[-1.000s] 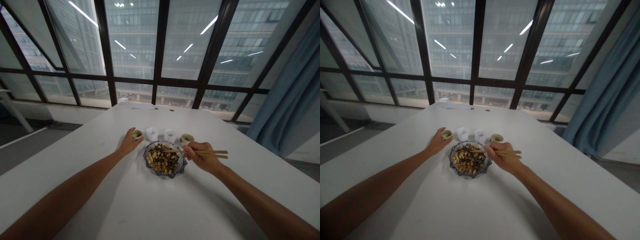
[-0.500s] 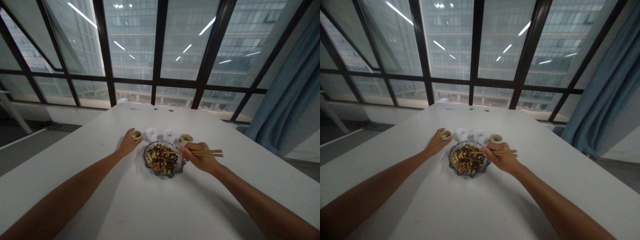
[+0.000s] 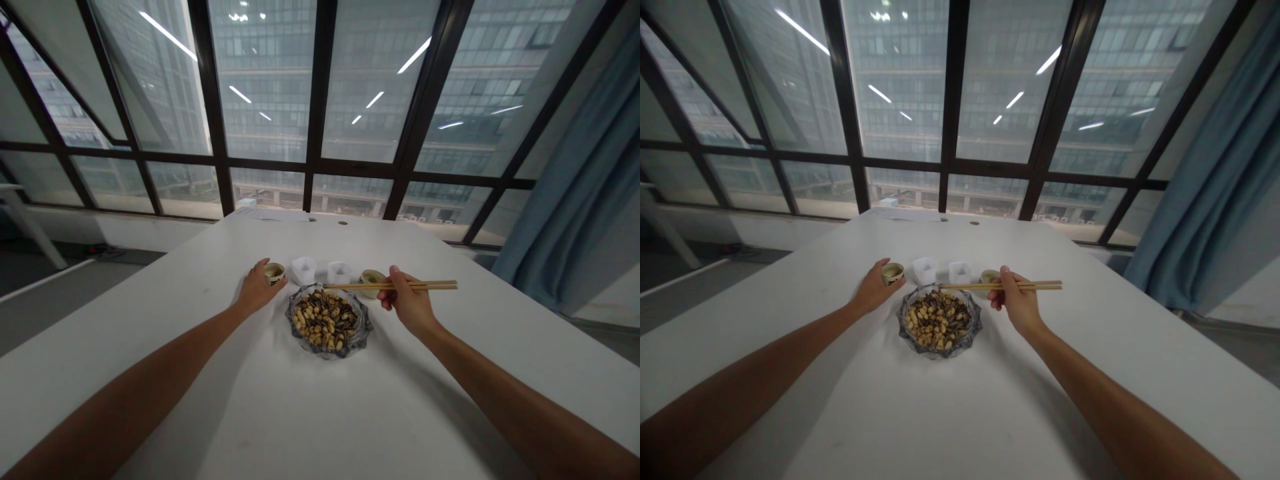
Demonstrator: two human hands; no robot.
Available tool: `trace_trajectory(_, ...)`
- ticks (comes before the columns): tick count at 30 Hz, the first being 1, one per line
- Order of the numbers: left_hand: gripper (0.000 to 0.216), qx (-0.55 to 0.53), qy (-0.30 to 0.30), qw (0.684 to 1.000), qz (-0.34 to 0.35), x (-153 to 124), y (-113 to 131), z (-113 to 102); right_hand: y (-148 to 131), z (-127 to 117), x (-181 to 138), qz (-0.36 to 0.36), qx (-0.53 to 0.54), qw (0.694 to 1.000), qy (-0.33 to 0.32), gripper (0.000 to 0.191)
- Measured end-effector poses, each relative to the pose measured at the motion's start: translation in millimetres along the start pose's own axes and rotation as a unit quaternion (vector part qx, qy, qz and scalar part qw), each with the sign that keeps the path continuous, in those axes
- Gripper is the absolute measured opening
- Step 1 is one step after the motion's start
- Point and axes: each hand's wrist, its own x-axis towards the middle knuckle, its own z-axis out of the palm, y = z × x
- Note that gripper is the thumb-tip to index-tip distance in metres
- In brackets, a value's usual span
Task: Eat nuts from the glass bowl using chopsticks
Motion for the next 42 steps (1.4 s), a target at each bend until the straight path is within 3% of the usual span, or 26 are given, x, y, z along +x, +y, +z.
trace_trajectory(7,0.07,-0.002,-0.015,1.0,-0.019,-0.5,-2.6,-1.2,35.7,-6.9,-4.4,0.095,0.074,0.992,0.049,0.051)
trace_trajectory(17,0.074,-0.039,-0.027,0.999,-0.017,-0.2,-1.4,-3.2,45.9,-9.6,-16.9,0.093,0.091,0.989,0.072,0.047)
trace_trajectory(23,0.069,-0.022,0.021,0.994,0.1,-4.7,8.7,-10.8,43.7,-6.1,-19.0,0.09,0.091,0.989,0.076,0.05)
trace_trajectory(29,0.067,-0.011,0.013,0.983,0.184,-9.0,15.4,-16.0,39.1,-3.3,-23.1,0.073,0.089,0.991,0.062,0.056)
trace_trajectory(32,0.067,-0.003,0.005,0.987,0.16,-8.5,15.0,-15.3,38.1,-3.0,-23.3,0.073,0.085,0.992,0.054,0.053)
trace_trajectory(42,0.07,-0.017,0.019,1.0,-0.013,-0.2,2.2,-5.8,40.3,-5.1,-22.3,0.089,0.08,0.992,0.038,0.054)
